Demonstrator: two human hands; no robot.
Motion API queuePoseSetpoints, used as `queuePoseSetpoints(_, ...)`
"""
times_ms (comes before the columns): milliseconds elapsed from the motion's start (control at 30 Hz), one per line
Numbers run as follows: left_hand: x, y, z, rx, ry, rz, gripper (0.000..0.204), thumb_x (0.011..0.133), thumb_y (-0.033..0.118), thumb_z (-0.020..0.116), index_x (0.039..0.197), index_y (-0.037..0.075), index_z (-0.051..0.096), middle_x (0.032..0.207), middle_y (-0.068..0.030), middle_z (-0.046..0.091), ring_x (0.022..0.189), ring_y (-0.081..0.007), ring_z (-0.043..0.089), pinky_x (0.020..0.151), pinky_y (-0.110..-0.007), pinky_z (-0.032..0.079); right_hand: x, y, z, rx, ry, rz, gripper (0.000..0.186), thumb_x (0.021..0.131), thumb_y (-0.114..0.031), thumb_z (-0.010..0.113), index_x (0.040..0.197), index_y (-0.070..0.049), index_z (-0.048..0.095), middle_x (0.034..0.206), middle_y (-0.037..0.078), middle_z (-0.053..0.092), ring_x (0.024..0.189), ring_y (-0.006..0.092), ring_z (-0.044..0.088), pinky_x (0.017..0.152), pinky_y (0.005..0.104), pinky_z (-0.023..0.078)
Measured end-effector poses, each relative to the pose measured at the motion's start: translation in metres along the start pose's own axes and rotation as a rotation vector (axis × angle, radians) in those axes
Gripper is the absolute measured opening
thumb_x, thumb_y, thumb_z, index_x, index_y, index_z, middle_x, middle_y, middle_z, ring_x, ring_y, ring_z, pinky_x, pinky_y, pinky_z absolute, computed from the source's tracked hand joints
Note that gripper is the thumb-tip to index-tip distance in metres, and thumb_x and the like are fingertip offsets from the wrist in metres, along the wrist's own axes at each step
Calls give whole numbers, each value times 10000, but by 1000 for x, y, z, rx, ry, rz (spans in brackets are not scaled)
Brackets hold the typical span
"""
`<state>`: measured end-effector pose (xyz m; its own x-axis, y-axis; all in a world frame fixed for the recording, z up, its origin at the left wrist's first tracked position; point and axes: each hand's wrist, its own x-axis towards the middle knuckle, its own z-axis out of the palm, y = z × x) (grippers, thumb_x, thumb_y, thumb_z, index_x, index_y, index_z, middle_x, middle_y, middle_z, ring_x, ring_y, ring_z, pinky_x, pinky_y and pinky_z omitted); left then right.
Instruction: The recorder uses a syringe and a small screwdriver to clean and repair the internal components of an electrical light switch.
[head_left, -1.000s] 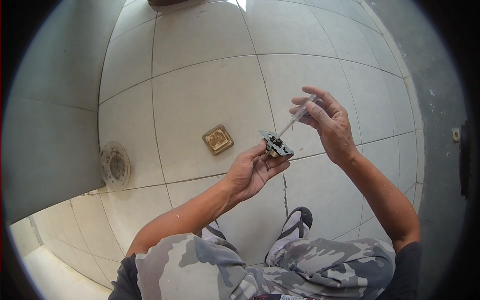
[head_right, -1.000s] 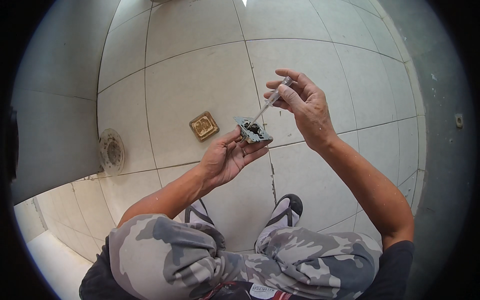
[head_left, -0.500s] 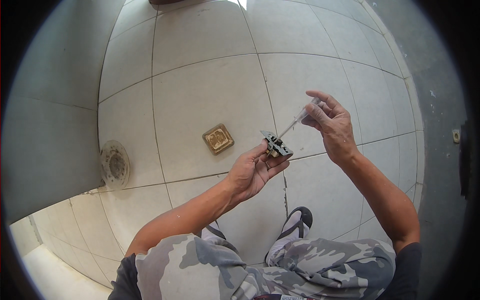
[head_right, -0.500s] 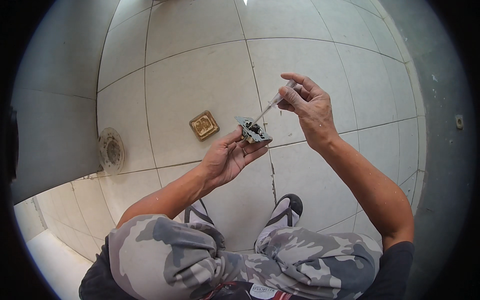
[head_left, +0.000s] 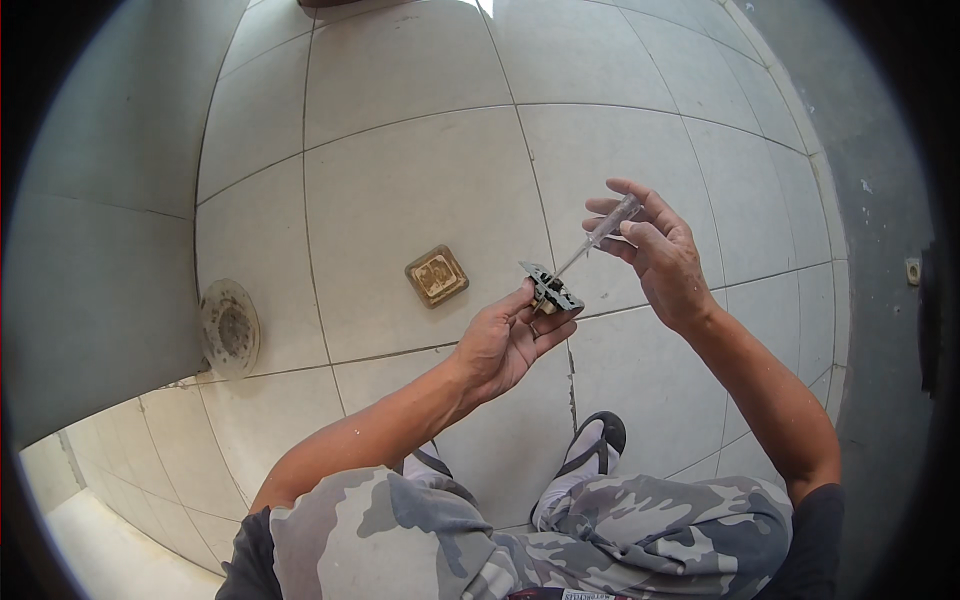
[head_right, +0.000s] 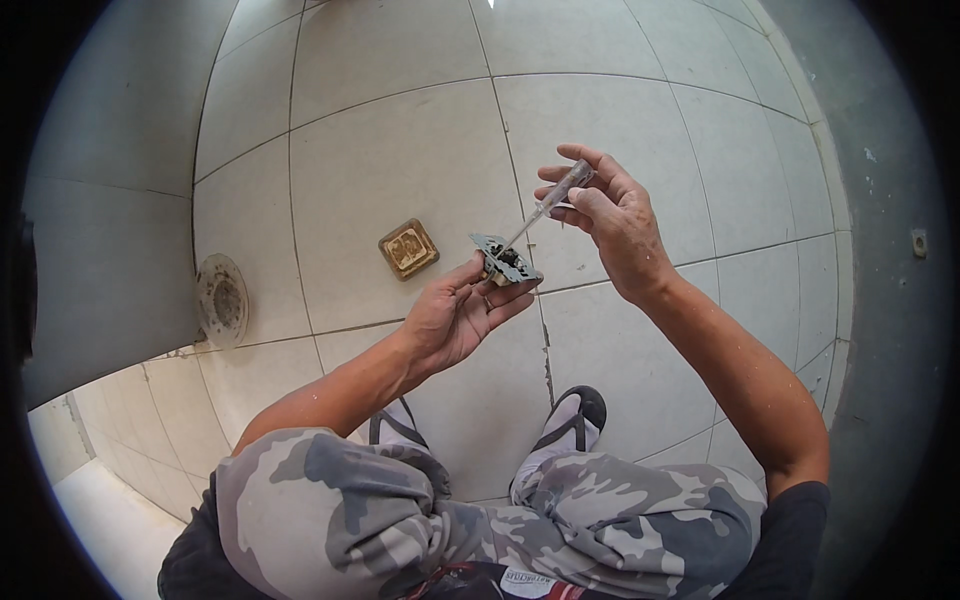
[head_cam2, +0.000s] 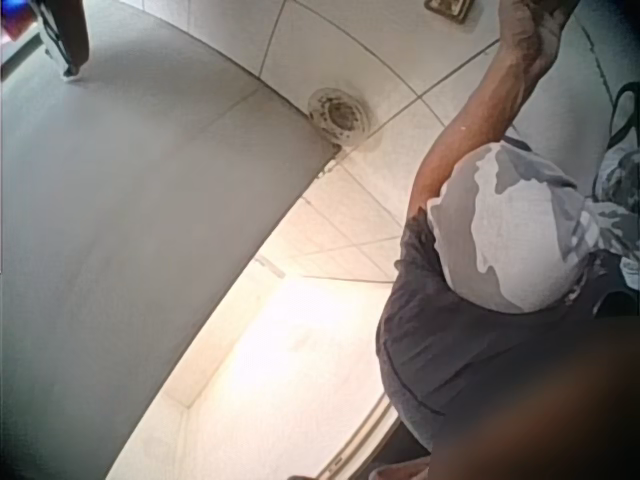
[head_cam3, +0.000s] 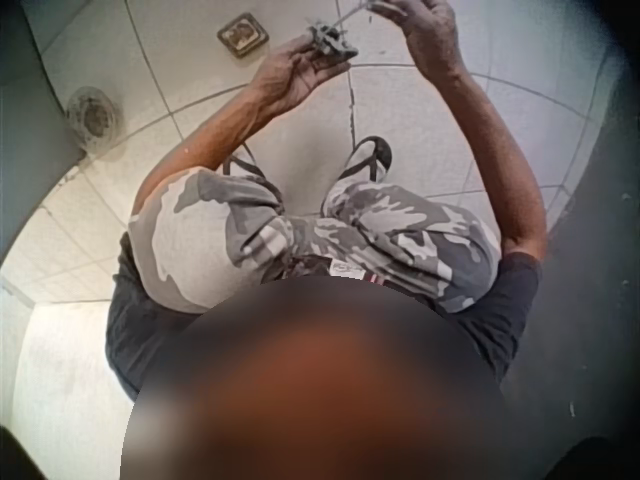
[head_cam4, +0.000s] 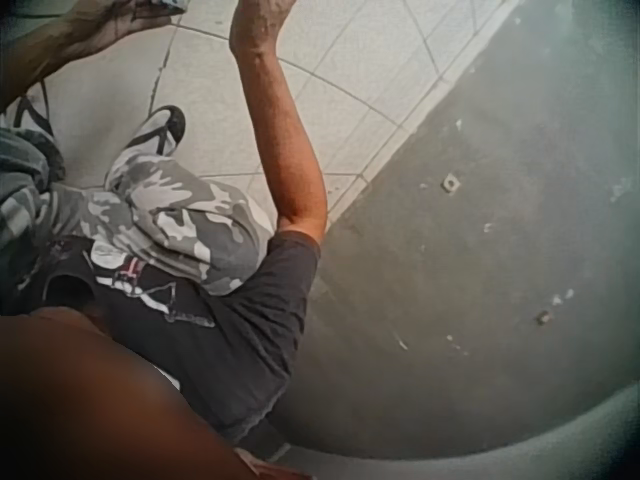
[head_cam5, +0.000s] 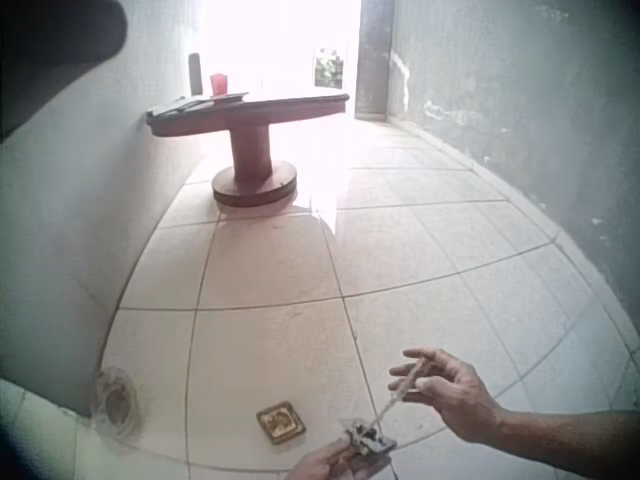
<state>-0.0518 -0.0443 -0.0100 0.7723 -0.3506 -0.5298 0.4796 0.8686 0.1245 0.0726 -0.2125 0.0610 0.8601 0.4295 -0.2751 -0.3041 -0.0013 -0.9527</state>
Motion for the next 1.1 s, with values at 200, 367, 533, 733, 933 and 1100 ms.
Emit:
queuePoseSetpoints(200,-1,0,-1,2,4,-1,361,1081,292,377,1255,-16,454,1260,-191,526,1230,-295,552,1124,-404,458,0,2,1,-58,27,26,458,982,-92,581,1404,15,441,1133,158,650,1031,220,673,935,335,556)
queuePoseSetpoints(367,0,0,-1,-3,12,-1,359,1081,287,377,1249,-19,459,1257,-192,531,1219,-295,559,1119,-402,463,0,6,-7,-113,-4,40,525,976,-136,609,1436,15,404,1143,158,649,1055,221,668,938,350,557)
queuePoseSetpoints(533,-1,0,-1,1,21,-3,357,1081,287,377,1244,-20,458,1239,-190,543,1216,-297,563,1119,-402,464,-3,3,0,-145,1,-63,534,976,-207,631,1431,-6,435,1104,117,641,1024,187,658,932,350,555)
queuePoseSetpoints(733,1,-2,-4,7,21,-2,340,1079,282,384,1236,-9,461,1239,-189,539,1221,-294,558,1121,-402,462,-2,4,2,-181,34,10,590,964,-168,640,1467,4,383,1088,124,652,1018,198,664,965,357,547)
queuePoseSetpoints(933,0,-2,-6,11,35,-1,333,1079,276,382,1232,-8,465,1243,-187,537,1222,-296,556,1126,-404,456,-5,3,4,-94,17,-33,501,964,-181,651,1411,-29,483,1027,78,646,961,154,655,940,334,555)
queuePoseSetpoints(1100,1,-4,-6,15,38,-9,335,1079,276,381,1229,-10,469,1246,-184,536,1222,-295,556,1126,-404,454,-1,8,-6,-279,-18,27,566,958,-181,658,1449,-29,422,1149,154,659,1092,236,656,1009,397,516)
